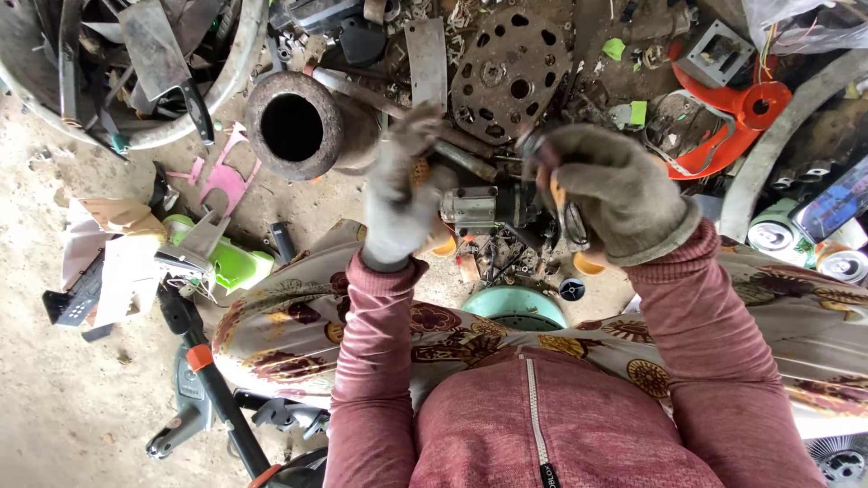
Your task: Dismantling a motor component or electronic part using a screwdriver and pliers.
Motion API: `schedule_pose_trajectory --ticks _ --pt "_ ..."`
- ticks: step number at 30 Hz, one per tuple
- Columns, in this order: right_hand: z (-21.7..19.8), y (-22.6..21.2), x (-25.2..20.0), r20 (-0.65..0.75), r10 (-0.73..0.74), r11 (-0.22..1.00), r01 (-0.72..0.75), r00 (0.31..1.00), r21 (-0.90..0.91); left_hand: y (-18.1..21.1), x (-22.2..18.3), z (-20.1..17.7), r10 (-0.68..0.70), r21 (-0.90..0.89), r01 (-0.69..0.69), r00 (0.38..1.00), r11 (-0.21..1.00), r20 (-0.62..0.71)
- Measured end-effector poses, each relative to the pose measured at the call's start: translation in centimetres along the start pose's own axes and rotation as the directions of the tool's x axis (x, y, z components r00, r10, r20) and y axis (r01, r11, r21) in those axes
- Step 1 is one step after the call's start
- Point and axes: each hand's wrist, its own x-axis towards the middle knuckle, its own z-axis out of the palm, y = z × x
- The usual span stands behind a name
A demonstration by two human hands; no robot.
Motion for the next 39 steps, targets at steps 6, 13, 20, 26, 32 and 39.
schedule_pose_trajectory --ticks 6,13,20,26,32,39 --pt "-0.6 4.1 3.5 0.636 -0.347 0.531 0.703 0.689 -0.472 -4.2 -3.1 1.6 -0.095 -0.114 0.130 0.957 0.985 0.274" --pt "1.1 6.9 11.9 -0.502 0.259 0.864 -0.430 0.825 -0.262 -1.7 -1.8 -2.1 -0.115 -0.079 0.109 0.990 0.991 -0.085" --pt "-1.6 17.8 18.7 -0.099 0.305 -0.505 0.072 0.947 -0.860 0.4 -2.1 -3.5 -0.277 -0.221 0.225 0.931 0.949 -0.240" --pt "-3.7 12.8 16.4 -0.560 0.149 0.375 -0.571 0.815 -0.731 -2.5 -2.2 -3.2 -0.388 -0.783 0.145 0.912 0.604 -0.130" --pt "-7.4 4.2 9.7 -0.571 0.182 0.496 -0.576 0.800 -0.649 -2.7 -1.2 -0.3 -0.360 -0.907 0.166 0.933 0.388 0.016" --pt "-9.9 4.5 6.5 -0.390 -0.062 0.275 -0.360 0.919 -0.892 -4.6 -3.2 2.2 -0.299 -0.967 0.215 0.939 0.135 0.168"
